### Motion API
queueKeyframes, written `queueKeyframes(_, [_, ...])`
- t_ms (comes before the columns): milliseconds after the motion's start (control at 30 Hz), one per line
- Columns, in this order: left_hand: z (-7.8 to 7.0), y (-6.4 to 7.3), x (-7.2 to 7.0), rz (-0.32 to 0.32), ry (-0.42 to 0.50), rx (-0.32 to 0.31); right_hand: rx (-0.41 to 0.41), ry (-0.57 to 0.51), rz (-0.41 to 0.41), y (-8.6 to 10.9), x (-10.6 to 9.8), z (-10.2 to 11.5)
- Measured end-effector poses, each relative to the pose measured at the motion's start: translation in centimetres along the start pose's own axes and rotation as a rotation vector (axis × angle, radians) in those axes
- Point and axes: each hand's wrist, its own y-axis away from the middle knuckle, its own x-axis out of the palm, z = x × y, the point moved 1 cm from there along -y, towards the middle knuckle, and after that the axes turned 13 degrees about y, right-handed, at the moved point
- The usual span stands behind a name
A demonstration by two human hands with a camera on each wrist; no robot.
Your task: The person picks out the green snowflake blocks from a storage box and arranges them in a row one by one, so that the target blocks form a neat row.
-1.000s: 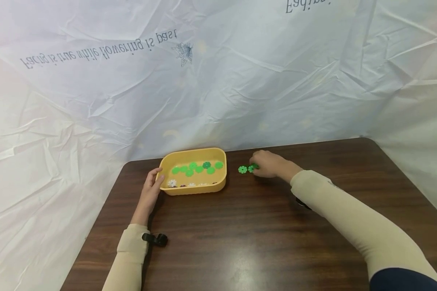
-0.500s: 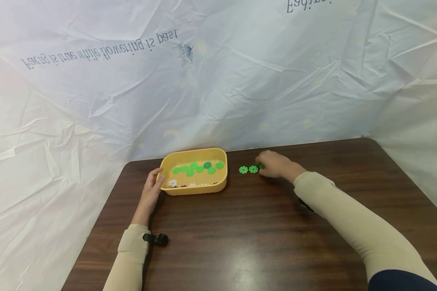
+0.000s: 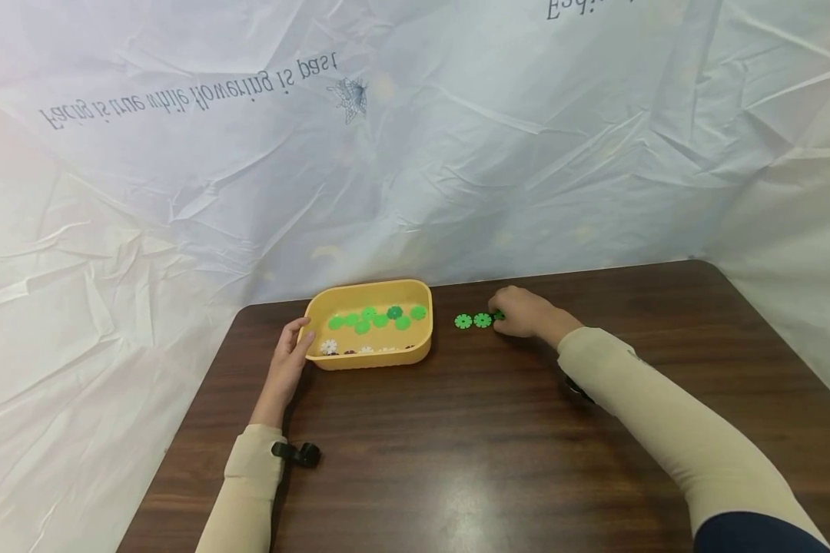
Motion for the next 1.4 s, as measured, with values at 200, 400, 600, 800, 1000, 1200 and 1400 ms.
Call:
queueKeyframes(200, [0.0, -0.1, 0.1, -0.003, -0.011, 0.001, -0.034, 0.004, -0.02, -0.1, 0.1, -0.4])
queueKeyframes(400, [0.0, 0.0, 0.0, -0.006, -0.013, -0.001, -0.037, -0.009, -0.02, -0.2, 0.2, -0.4])
queueKeyframes(600, [-0.2, 0.0, 0.2, -0.008, -0.017, -0.011, -0.027, -0.021, -0.032, 0.0, 0.1, -0.3])
queueKeyframes(800, [-0.1, 0.0, 0.1, 0.0, -0.006, -0.005, -0.018, -0.047, -0.039, 0.1, -0.3, -0.3])
queueKeyframes(1000, [0.1, -0.1, 0.0, -0.007, -0.016, -0.004, -0.012, -0.063, -0.074, -0.8, -1.3, 0.6])
queueKeyframes(1200, [0.2, -0.1, 0.0, -0.009, -0.01, -0.012, -0.006, -0.067, -0.128, -2.7, -3.1, 3.0])
queueKeyframes(1400, [-0.1, 0.0, 0.1, -0.004, -0.012, -0.007, -0.054, -0.062, -0.209, -4.6, -5.6, 6.3])
